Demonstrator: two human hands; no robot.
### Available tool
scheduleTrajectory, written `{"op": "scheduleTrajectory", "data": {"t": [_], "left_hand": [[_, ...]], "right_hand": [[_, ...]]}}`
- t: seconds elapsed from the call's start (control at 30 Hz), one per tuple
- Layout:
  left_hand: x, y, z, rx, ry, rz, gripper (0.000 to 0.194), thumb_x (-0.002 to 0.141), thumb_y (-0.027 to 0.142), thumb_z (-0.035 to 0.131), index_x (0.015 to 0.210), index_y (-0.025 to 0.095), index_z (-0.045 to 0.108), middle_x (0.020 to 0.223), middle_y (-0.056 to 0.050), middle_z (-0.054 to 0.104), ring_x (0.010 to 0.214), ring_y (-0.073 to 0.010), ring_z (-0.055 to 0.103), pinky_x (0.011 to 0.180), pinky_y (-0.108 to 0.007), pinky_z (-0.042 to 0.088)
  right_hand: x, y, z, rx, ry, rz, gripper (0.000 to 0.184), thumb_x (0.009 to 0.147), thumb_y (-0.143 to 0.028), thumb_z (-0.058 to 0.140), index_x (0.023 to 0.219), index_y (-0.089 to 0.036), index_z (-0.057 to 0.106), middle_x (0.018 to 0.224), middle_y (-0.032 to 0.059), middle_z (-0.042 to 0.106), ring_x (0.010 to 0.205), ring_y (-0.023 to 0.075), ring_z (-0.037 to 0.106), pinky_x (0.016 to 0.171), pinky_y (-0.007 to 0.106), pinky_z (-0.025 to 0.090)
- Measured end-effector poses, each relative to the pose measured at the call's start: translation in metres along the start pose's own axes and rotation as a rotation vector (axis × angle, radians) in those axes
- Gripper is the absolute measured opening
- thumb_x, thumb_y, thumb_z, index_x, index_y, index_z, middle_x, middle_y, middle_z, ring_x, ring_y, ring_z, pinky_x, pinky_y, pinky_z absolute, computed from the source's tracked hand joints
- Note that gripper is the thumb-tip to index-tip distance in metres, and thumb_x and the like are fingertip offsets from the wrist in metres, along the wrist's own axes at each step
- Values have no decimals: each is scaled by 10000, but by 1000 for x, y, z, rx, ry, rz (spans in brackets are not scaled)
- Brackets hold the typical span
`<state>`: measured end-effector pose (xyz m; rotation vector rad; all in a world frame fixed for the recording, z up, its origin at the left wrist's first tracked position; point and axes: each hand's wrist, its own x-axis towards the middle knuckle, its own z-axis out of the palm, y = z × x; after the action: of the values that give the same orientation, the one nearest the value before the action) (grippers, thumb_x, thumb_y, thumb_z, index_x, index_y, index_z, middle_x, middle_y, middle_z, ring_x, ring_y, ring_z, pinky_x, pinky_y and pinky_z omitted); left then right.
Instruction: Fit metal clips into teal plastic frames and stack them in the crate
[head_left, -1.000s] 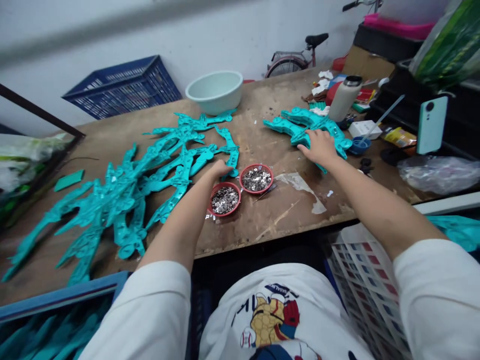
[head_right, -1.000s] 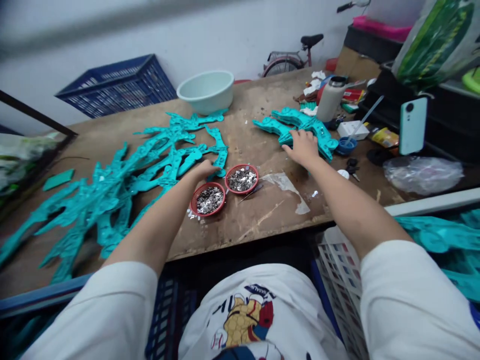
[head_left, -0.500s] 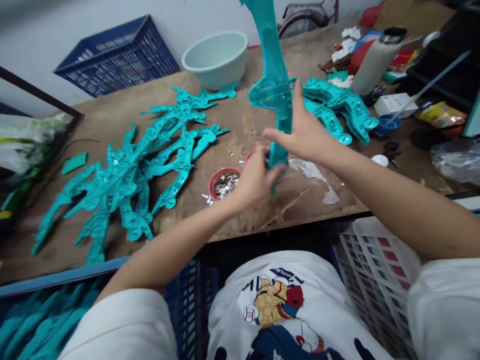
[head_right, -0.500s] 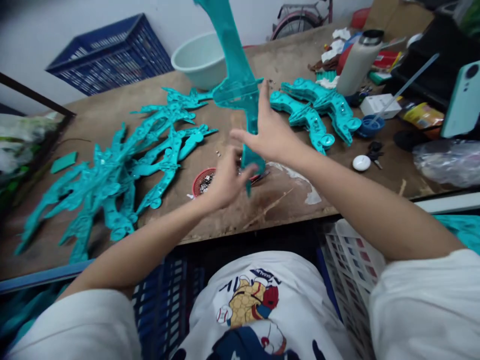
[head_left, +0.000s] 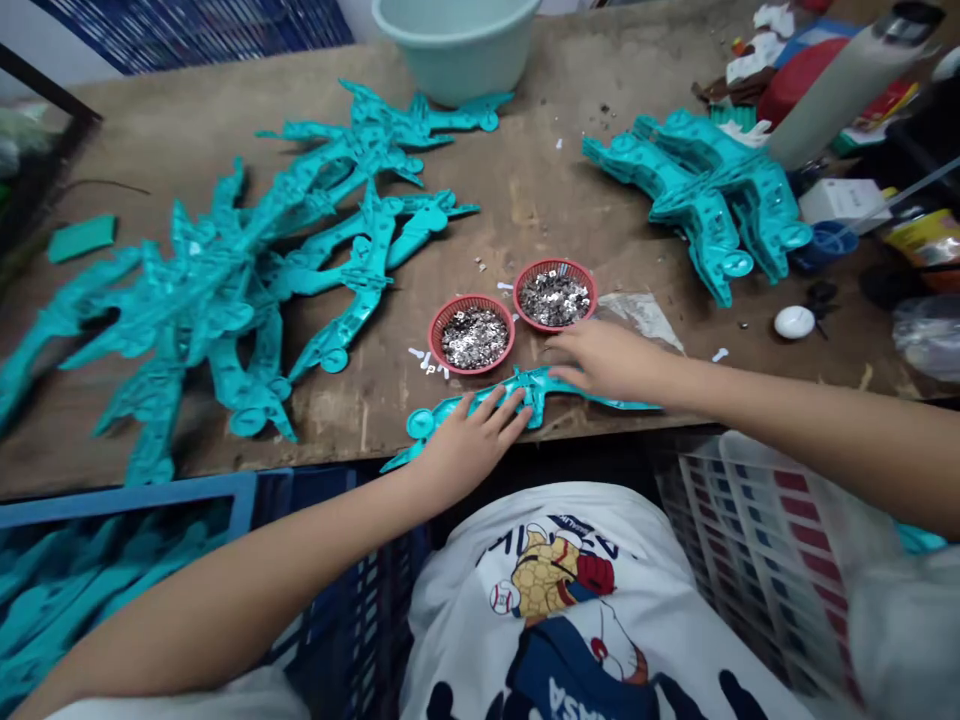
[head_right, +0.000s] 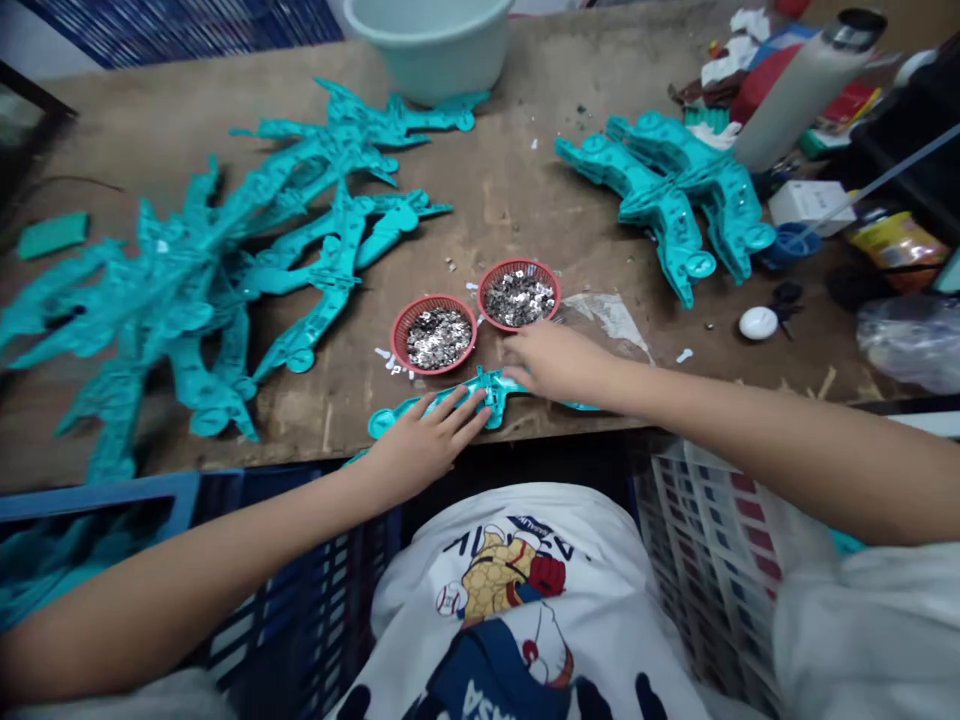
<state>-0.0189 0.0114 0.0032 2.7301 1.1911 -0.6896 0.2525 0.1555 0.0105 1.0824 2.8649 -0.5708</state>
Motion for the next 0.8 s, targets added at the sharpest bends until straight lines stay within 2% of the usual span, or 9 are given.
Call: {"op": "scheduleTrajectory", "data": {"t": [0.07,0.13,0.23,0.33,0.4,0.5,0.6,0.67,0.8], "left_hand": [[3,-3,-6,-26,-71,2,848,1219,275,866,2006,181,565,2081,-241,448,1902,-482,574,1429,-630,678],[4,-7,-15,-51,-48,44,777,1232,309,866,1949,133,627,2044,-273,525,1863,-486,626,1401,-607,693],[5,-19,-26,-123,83,128,409,1275,206,735,1665,134,836,1777,-244,812,1629,-400,817,1259,-498,746],[10,-34,-28,-214,245,167,264,1286,171,650,1406,158,885,1496,-200,890,1351,-341,875,1150,-454,746],[17,-44,-24,-256,333,147,259,1287,217,655,1392,144,880,1505,-218,875,1390,-368,853,1221,-491,718],[28,-60,-11,-310,400,-40,425,1253,311,745,1619,110,823,1804,-283,751,1728,-475,697,1442,-617,588],[37,-73,6,-332,301,-227,631,1247,437,786,1752,60,752,1957,-324,621,1882,-542,543,1549,-679,443],[43,-80,16,-323,235,-258,636,1258,490,767,1708,40,784,1903,-321,678,1852,-532,586,1555,-646,420],[50,-88,25,-349,275,-262,552,1279,513,688,1601,102,868,1793,-241,788,1755,-456,694,1542,-582,413]], "right_hand": [[23,8,-15,-133,42,68,341,1284,-244,664,1350,-111,970,1390,258,935,1385,454,858,1204,540,646],[49,20,-22,-206,99,173,374,1269,-202,632,1333,-125,992,1399,258,933,1411,474,827,1213,571,632],[85,41,-13,-192,91,302,348,1222,-207,697,1353,-147,1014,1373,250,942,1374,506,826,1187,607,649],[105,61,8,-143,87,341,336,1175,-225,736,1347,-156,1016,1353,229,949,1357,500,834,1217,608,646],[109,72,17,-99,114,323,342,1148,-233,730,1332,-160,1009,1325,209,953,1324,483,845,1228,607,647],[105,88,19,-34,143,282,331,1102,-256,729,1277,-176,999,1263,204,944,1249,469,854,1202,624,670],[98,98,13,-29,217,254,271,1067,-321,776,1218,-216,975,1282,222,927,1288,494,838,1221,663,678],[91,102,9,-23,280,268,214,1057,-362,811,1171,-243,948,1252,226,923,1279,517,843,1234,698,683],[74,104,2,25,359,296,177,1040,-413,882,1146,-274,902,1218,222,922,1240,543,869,1254,753,685]]}}
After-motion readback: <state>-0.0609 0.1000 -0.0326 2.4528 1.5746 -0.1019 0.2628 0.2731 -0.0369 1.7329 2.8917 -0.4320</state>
